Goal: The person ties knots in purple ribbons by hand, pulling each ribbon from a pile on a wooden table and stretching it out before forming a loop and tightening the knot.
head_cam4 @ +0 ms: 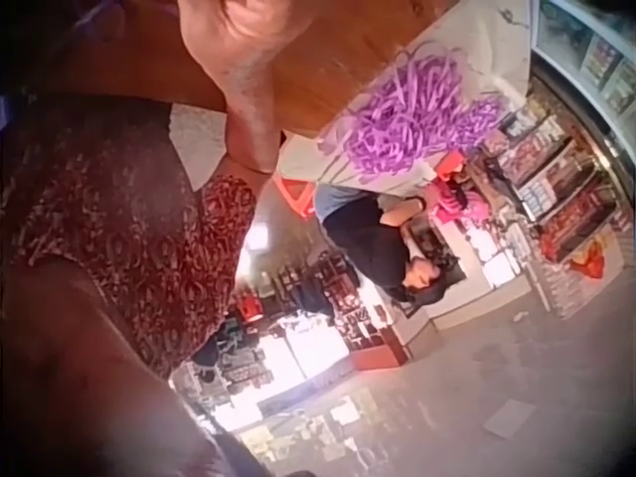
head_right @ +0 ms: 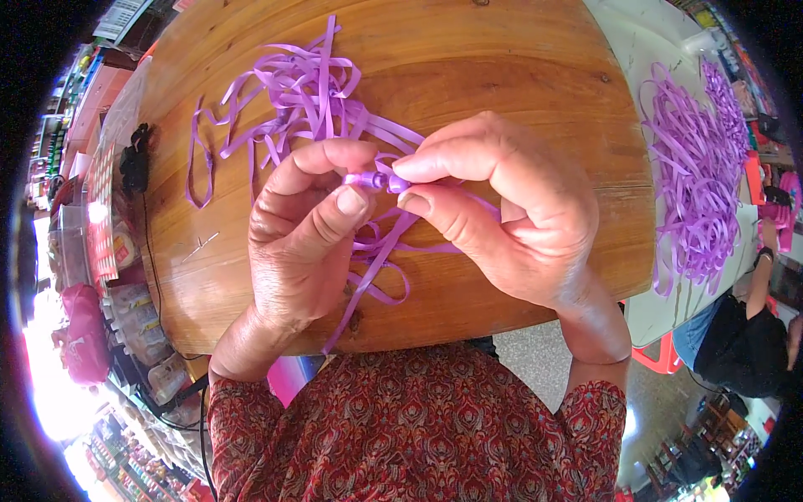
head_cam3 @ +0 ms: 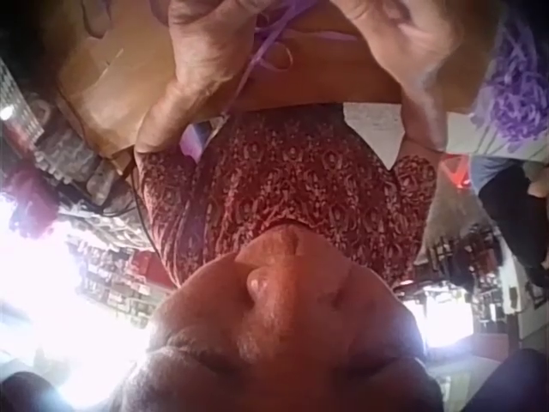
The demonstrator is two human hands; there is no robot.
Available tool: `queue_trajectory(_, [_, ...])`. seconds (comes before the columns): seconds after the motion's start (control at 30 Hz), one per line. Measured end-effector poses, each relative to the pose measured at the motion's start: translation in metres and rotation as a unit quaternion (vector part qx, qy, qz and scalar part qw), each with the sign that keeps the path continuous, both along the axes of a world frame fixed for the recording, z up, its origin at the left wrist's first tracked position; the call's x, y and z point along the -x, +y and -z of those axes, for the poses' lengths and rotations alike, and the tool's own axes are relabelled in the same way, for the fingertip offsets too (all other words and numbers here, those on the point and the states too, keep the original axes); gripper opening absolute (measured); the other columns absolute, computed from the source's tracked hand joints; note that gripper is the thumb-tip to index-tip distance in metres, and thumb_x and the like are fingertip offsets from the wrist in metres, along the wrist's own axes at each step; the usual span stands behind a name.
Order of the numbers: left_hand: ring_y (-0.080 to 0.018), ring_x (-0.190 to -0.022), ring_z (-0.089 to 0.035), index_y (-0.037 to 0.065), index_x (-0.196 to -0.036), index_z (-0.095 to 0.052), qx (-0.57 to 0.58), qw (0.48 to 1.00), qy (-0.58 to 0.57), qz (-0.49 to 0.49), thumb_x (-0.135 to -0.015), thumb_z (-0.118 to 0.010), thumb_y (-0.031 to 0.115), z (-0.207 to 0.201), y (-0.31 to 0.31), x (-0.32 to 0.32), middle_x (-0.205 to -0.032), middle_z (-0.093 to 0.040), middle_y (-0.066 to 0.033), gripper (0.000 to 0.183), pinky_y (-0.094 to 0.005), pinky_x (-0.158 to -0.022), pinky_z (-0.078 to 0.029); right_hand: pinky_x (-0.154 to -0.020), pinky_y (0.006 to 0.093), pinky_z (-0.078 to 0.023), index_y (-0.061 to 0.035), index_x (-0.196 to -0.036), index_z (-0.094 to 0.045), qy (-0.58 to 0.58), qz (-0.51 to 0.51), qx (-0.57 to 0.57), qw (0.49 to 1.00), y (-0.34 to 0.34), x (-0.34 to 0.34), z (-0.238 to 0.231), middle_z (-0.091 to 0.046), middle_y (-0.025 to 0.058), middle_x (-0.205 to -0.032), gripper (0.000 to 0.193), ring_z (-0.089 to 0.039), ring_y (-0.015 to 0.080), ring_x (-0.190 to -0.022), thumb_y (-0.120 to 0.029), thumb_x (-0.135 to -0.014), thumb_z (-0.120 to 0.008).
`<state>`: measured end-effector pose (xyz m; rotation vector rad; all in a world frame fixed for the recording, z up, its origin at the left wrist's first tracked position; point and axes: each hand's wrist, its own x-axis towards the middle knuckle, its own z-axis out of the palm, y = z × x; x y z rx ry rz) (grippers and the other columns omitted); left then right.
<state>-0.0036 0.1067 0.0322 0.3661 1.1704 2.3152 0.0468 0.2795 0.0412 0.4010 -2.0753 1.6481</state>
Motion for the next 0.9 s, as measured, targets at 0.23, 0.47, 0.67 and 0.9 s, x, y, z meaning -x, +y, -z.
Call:
queue_trajectory(0.23, [-0.0079,-0.088,-0.058,0.001,-0.104,-0.061,0.028,0.999,0.031,-0.01,-0.085,-0.062,-0.006,0.0037,-0.0015,0.0004,-0.097,-0.062,-0.0026,0.02,-0.0211,-0.08,-0.048,-0.071,0.022,-0.049,0.0034,-0.099,-0.061,-0.016,-0.026,-0.045,0.999,0.0005,-0.0024,-0.0003,-0.059,0.0138,-0.098,0.026,-0.057,0.0147,-0.086,0.014,-0.076,-0.065])
queue_trajectory(0.47, [-0.0075,-0.086,-0.056,0.001,-0.101,-0.063,0.016,1.0,0.018,-0.014,-0.085,-0.063,-0.002,0.0028,-0.0005,0.0014,-0.095,-0.062,-0.0026,0.016,-0.0202,-0.076,-0.047,-0.07,0.0227,-0.047,0.0026,-0.098,-0.062,-0.01,-0.011,-0.069,0.998,0.0007,-0.0017,-0.0016,-0.059,0.013,-0.096,0.026,-0.057,0.0155,-0.085,0.014,-0.075,-0.066])
queue_trajectory(0.67, [-0.0077,-0.086,-0.055,0.001,-0.099,-0.064,0.023,0.999,0.038,-0.024,-0.085,-0.064,-0.002,0.0074,-0.0007,0.0008,-0.096,-0.059,-0.0023,0.015,-0.0213,-0.075,-0.046,-0.065,0.022,-0.046,0.0017,-0.096,-0.063,0.005,-0.007,-0.089,0.996,0.0,-0.0008,-0.0033,-0.061,0.0132,-0.093,0.025,-0.058,0.0151,-0.079,0.013,-0.075,-0.067])
queue_trajectory(0.9, [-0.0093,-0.086,-0.055,0.0,-0.096,-0.064,0.029,0.998,0.056,-0.021,-0.084,-0.064,-0.003,0.009,-0.0004,0.0012,-0.095,-0.059,-0.0035,0.012,-0.0225,-0.079,-0.046,-0.061,0.0207,-0.045,0.0011,-0.094,-0.063,0.032,-0.005,-0.116,0.993,0.0003,0.0011,-0.0032,-0.062,0.0129,-0.091,0.023,-0.058,0.014,-0.074,0.013,-0.075,-0.067])
